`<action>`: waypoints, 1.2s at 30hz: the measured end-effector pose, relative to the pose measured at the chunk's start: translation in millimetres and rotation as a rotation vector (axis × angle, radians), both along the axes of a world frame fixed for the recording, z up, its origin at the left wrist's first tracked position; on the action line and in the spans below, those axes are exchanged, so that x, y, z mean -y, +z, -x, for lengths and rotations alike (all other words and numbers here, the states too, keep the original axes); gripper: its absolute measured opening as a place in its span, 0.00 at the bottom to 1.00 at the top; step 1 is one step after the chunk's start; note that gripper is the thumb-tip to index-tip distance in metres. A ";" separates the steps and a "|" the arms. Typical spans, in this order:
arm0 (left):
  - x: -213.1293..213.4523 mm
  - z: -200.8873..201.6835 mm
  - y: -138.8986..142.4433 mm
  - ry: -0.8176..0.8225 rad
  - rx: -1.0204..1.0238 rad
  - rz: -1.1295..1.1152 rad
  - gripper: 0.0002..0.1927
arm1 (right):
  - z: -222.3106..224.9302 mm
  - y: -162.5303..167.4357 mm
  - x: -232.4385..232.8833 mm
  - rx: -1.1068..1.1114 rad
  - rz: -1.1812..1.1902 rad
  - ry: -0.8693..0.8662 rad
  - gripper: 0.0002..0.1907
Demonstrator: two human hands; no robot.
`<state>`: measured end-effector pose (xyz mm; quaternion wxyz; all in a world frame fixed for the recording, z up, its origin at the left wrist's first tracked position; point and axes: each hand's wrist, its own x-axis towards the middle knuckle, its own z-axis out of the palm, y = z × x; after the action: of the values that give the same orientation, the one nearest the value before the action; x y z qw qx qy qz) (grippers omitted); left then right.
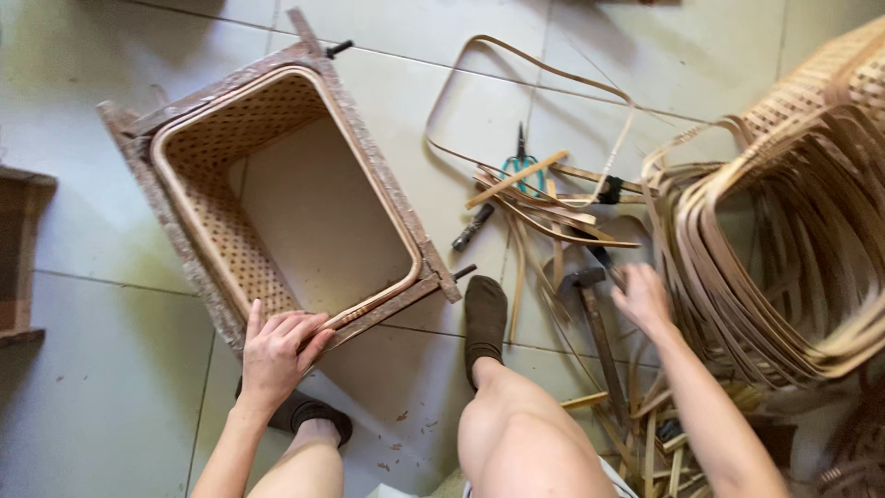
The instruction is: The person sits on the floor weaving a bamboo basket on a wooden mold. They trim bamboo strips with scissors, tuck and press the woven strips into the basket rim, tap strips tight with a hammer, then lift the finished basket off the mold and set it aside.
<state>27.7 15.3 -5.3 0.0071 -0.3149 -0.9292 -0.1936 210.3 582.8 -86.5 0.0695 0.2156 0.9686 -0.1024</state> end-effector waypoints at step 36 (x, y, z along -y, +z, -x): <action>22.8 9.3 -20.1 0.093 -0.077 -0.106 0.17 | 349.0 145.1 230.1 0.117 0.939 0.179 0.28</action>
<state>18.4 -7.5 -25.4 0.0683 -0.2779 -0.9302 -0.2298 -138.7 352.7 58.6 0.2222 0.0821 0.8270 -0.5099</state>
